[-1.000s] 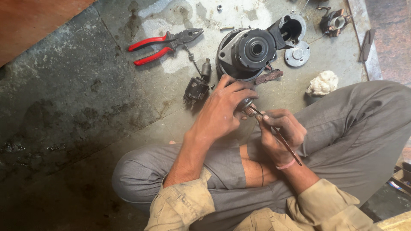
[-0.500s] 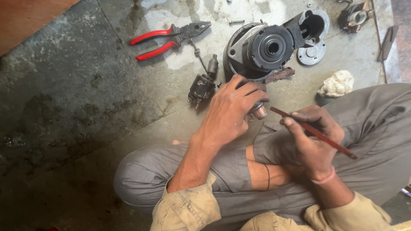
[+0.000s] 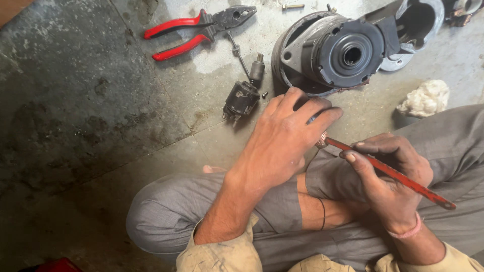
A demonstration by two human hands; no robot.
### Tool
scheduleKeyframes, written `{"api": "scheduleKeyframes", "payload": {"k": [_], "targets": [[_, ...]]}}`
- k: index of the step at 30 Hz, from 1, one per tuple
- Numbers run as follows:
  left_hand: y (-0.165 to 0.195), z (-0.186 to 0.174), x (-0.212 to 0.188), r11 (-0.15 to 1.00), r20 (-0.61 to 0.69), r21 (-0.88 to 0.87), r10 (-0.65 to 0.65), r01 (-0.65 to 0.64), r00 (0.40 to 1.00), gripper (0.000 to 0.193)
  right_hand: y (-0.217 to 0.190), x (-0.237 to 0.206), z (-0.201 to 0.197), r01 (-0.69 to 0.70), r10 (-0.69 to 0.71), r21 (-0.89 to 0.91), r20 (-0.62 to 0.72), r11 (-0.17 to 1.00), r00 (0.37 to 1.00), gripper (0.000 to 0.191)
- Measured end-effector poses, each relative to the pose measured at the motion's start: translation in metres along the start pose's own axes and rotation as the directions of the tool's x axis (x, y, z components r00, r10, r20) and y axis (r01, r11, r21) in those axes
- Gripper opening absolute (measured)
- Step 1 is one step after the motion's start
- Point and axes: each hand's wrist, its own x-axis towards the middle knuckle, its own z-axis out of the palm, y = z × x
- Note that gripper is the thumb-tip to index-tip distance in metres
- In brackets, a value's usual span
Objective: The person sits cross-legged on the workshop floor holding a small cylindrical motor component and repeatedly files its surface with a flat file, rotating the part to work different sides, with a disassembled motor housing and hand tools laid out on the floor nearby.
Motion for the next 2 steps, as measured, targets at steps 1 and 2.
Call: {"api": "scheduleKeyframes", "payload": {"k": [1, 2], "targets": [[-0.0004, 0.0004, 0.0001, 1.0, 0.009, 0.006, -0.003, 0.003, 1.0, 0.05, 0.0005, -0.0001, 0.0, 0.009, -0.009, -0.017, 0.008, 1.0, 1.0, 0.02], [-0.001, 0.0002, 0.0007, 1.0, 0.015, 0.016, -0.006, 0.005, 1.0, 0.049, 0.0009, 0.0006, -0.0009, 0.01, -0.01, -0.022, 0.019, 1.0, 1.0, 0.02]]}}
